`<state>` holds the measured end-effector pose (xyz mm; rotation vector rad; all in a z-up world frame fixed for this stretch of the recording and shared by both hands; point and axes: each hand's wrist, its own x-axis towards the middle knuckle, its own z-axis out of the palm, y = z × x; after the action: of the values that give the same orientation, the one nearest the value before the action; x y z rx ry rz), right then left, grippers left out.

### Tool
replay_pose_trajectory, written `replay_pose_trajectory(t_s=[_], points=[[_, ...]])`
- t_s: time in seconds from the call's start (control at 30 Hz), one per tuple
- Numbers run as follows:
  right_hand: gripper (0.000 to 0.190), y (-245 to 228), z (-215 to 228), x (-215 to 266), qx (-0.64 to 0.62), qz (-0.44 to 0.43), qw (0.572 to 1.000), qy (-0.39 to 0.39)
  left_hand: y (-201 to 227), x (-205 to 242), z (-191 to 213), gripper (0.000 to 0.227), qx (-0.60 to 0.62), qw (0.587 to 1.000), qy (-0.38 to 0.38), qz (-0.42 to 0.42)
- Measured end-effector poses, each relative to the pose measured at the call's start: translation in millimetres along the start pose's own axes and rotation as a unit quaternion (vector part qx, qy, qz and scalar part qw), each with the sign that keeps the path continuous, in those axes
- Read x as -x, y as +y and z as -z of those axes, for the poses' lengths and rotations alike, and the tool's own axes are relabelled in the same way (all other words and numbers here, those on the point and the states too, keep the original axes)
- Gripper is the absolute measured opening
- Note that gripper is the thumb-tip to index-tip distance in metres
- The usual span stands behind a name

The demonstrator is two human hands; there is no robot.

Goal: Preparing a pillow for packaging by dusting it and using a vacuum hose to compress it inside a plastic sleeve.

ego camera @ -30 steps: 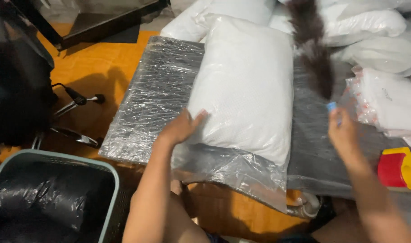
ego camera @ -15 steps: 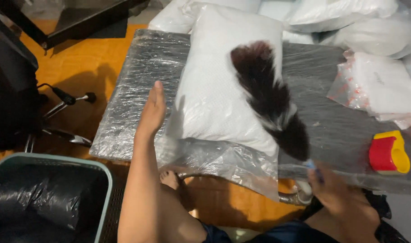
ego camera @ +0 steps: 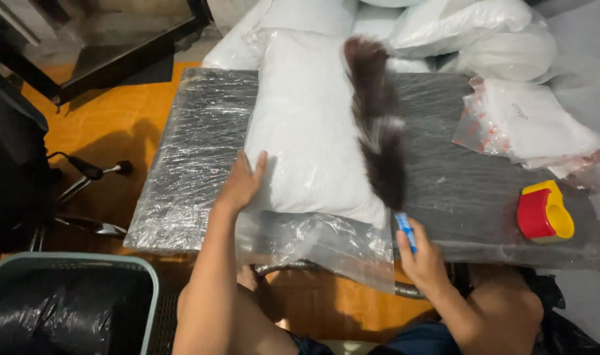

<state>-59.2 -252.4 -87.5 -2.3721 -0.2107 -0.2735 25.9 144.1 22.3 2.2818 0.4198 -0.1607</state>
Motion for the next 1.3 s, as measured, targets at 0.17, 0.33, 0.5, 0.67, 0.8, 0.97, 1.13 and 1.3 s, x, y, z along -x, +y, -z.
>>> replay_pose_trajectory(t_s=[0.17,0.33,0.5,0.67,0.8,0.97,1.13,1.3], points=[[0.055,-19.5,4.8,-52.4,0.016,-0.003,1.0,0.026,7.9,17.7,4.0,0.11,-0.102,0.994,-0.029,-0.009],[0.05,55.3,-1.6,-126.5,0.048,-0.192,0.979,-0.049,11.1,15.8,1.6,0.106,-0.097,0.995,-0.033,0.002],[0.044,46.3,-15.0,-150.1,-0.1,-0.226,0.968,0.051,16.4,15.8,5.7,0.102,-0.094,0.994,-0.045,0.012],[0.045,97.1,-46.5,-178.6,-0.124,-0.274,0.953,0.022,20.3,19.5,6.0,0.102,-0.106,0.993,-0.047,0.014],[0.053,98.2,-43.5,-195.5,-0.172,-0.238,0.952,0.083,21.3,16.6,8.2,0.103,-0.12,0.991,-0.057,0.005],[0.053,-34.9,7.1,-171.6,-0.044,-0.152,0.987,0.025,21.7,17.8,8.7,0.102,-0.117,0.991,-0.059,0.002],[0.046,-160.4,63.7,-139.1,0.109,0.022,0.969,-0.222,23.3,31.6,13.3,0.101,-0.048,0.999,0.017,-0.002],[0.036,-164.2,68.3,-175.2,0.141,0.251,0.936,-0.201,8.4,29.2,25.9,0.069,0.096,0.928,0.336,-0.13]])
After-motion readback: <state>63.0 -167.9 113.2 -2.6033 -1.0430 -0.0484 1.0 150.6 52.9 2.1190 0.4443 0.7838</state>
